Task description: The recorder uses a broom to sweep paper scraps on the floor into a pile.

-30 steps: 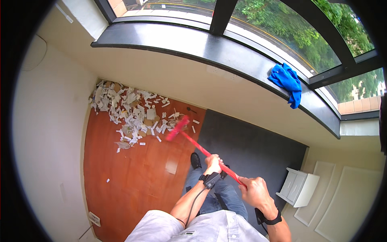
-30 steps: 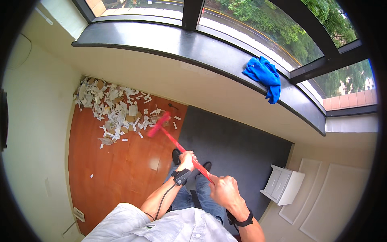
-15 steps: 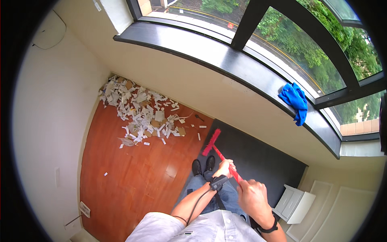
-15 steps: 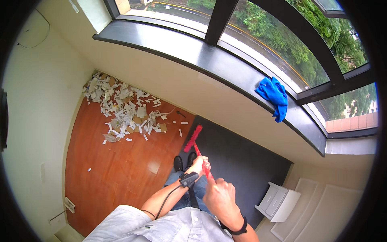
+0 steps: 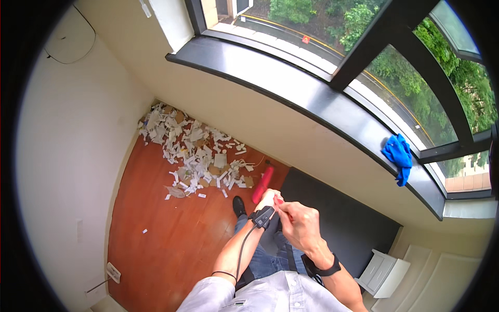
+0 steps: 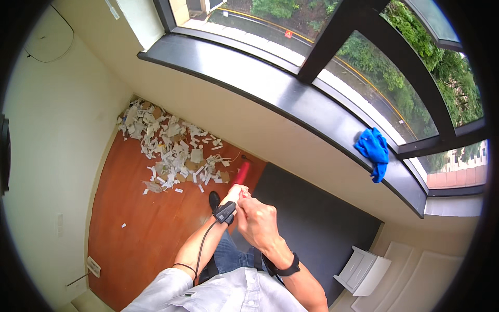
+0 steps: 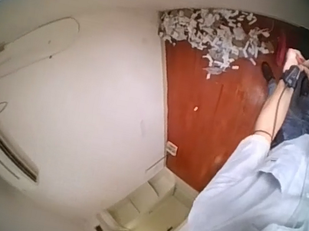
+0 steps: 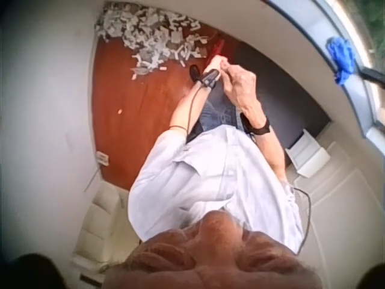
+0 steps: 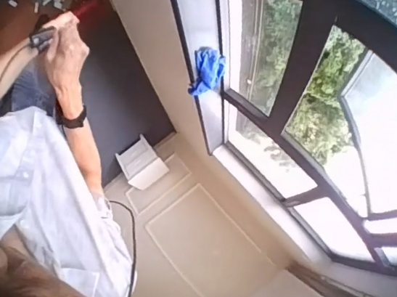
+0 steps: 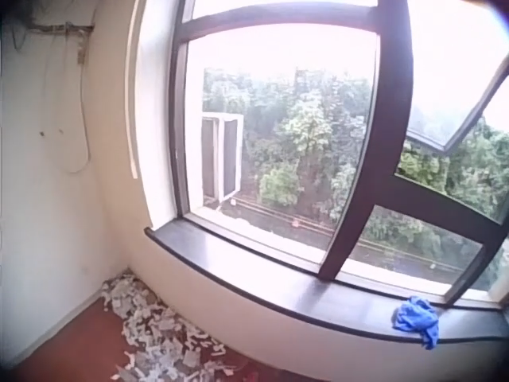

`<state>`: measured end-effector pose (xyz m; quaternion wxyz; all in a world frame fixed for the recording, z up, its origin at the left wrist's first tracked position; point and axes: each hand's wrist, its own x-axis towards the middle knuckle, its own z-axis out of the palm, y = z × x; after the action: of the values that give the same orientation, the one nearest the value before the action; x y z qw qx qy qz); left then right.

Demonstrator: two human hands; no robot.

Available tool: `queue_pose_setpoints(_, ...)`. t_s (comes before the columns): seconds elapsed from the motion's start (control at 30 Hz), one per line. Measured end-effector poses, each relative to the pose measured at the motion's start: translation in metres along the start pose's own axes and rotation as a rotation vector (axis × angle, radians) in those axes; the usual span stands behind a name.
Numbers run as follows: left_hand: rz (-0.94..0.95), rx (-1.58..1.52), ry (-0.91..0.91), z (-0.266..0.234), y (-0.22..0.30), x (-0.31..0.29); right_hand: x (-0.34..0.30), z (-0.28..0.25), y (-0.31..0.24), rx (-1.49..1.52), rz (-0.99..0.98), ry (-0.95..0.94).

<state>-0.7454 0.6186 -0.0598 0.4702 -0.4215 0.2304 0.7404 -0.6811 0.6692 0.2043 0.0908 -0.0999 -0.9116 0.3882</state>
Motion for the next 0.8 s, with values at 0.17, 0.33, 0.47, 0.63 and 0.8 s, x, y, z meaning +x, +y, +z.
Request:
queue_pose_setpoints(0.17,0.075,0.056,0.235,0.006,0.022,-0.033,-0.006,-0.01,-0.031,0.01,0.083,0.093)
queue_pose_setpoints(0.33,-0.072,-0.017,0.237,0.025,-0.007,-0.065,-0.017,-0.034,-0.062,-0.052,0.241,0.187)
queue_pose_setpoints(0.47,-0.286,-0.028,0.065,0.036,-0.008,-0.048,0.009,-0.014,-0.076,-0.106,0.266,0.266)
queue_pose_setpoints(0.63,-0.476,-0.079,-0.201,0.033,0.054,0.011,0.092,0.063,-0.055,-0.183,0.096,0.17)
queue_pose_setpoints(0.8,-0.463,-0.237,-0.267,0.006,0.162,0.02,0.157,0.13,-0.046,-0.114,-0.135,0.041)
